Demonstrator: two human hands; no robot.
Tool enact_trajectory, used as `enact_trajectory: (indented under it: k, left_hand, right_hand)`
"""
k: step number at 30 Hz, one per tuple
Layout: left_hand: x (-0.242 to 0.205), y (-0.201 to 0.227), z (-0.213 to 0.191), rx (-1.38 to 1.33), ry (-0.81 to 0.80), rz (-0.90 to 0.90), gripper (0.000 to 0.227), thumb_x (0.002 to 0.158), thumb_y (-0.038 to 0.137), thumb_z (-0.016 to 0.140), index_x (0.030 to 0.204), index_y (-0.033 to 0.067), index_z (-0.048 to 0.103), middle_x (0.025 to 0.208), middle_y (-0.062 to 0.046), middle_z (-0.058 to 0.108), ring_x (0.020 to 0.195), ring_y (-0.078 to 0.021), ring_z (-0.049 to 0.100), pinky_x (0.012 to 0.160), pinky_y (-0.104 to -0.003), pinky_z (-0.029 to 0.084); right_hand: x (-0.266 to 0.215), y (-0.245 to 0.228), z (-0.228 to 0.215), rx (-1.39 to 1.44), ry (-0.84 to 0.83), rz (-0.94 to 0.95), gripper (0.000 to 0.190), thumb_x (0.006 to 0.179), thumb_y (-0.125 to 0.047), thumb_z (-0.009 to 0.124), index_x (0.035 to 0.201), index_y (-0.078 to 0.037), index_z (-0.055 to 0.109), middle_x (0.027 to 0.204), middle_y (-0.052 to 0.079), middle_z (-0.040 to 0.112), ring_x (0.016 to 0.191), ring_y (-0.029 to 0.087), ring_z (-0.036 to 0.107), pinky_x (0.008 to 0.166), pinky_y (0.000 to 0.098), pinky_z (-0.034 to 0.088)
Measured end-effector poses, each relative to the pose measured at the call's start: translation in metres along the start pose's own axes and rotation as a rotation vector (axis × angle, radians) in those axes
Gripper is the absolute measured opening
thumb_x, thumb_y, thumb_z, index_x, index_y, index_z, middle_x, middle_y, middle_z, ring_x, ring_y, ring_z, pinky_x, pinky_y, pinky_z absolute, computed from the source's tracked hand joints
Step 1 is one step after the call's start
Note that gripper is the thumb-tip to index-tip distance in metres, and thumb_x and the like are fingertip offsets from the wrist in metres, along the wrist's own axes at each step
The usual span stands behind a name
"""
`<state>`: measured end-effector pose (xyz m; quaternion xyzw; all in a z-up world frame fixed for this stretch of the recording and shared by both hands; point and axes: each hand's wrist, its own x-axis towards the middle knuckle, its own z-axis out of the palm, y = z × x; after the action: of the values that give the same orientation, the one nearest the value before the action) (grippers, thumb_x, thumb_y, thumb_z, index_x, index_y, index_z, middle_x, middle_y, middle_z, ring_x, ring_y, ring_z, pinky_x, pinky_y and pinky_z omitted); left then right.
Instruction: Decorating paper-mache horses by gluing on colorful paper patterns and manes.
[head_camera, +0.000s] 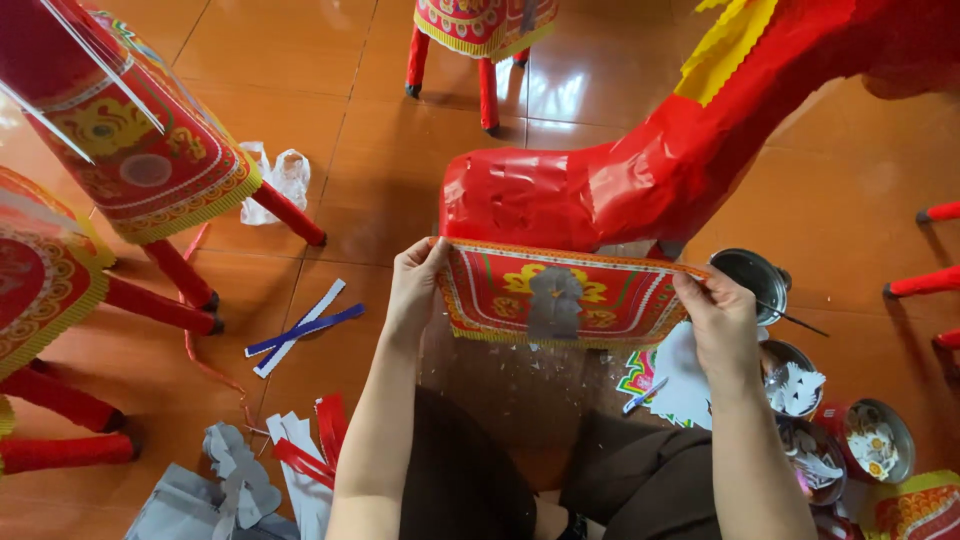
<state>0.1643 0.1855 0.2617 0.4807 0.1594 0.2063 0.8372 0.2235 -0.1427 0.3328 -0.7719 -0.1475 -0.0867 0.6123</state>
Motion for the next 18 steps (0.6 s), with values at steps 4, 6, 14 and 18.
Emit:
enact_trajectory:
  k: [4, 6, 14, 18]
  left_hand:
    - [0.001, 0.014, 0.021, -0.021, 0.184, 0.121, 0.014, 0.077, 0.008, 0.081, 0.079, 0.0001, 0.07, 0.083, -0.006, 0.061, 0.073, -0.0122, 0.059, 0.07, -0.024, 0.049]
    - [0.012, 0.002, 0.012, 0.05, 0.211, 0.255, 0.018, 0.07, 0.008, 0.086, 0.076, 0.0003, 0.07, 0.099, -0.004, 0.054, 0.084, -0.0093, 0.05, 0.079, -0.02, 0.043]
    - [0.033, -0.015, -0.009, 0.192, 0.055, 0.343, 0.019, 0.079, 0.013, 0.083, 0.083, 0.0006, 0.069, 0.139, -0.013, 0.045, 0.127, -0.0285, 0.046, 0.107, -0.038, 0.038]
    - [0.046, -0.027, -0.017, 0.201, 0.022, 0.369, 0.018, 0.079, 0.009, 0.082, 0.083, -0.0007, 0.068, 0.143, -0.014, 0.045, 0.133, -0.0308, 0.042, 0.109, -0.039, 0.037]
  right_hand:
    - [0.015, 0.004, 0.002, -0.069, 0.067, -0.046, 0.008, 0.096, -0.01, 0.072, 0.095, -0.003, 0.069, 0.078, 0.003, 0.063, 0.075, 0.007, 0.05, 0.076, 0.0255, 0.045]
    - [0.023, 0.014, 0.003, -0.037, 0.113, -0.053, 0.01, 0.094, -0.011, 0.075, 0.09, -0.005, 0.068, 0.073, 0.0, 0.06, 0.072, 0.004, 0.048, 0.071, 0.0217, 0.043]
    - [0.037, 0.025, 0.005, 0.004, 0.124, -0.08, 0.01, 0.091, -0.009, 0.076, 0.09, -0.003, 0.068, 0.071, 0.002, 0.059, 0.071, 0.005, 0.049, 0.071, 0.0211, 0.044]
    - [0.04, 0.026, 0.003, -0.008, 0.126, -0.083, 0.01, 0.091, -0.008, 0.077, 0.09, -0.003, 0.068, 0.07, 0.003, 0.059, 0.07, 0.005, 0.05, 0.069, 0.021, 0.044]
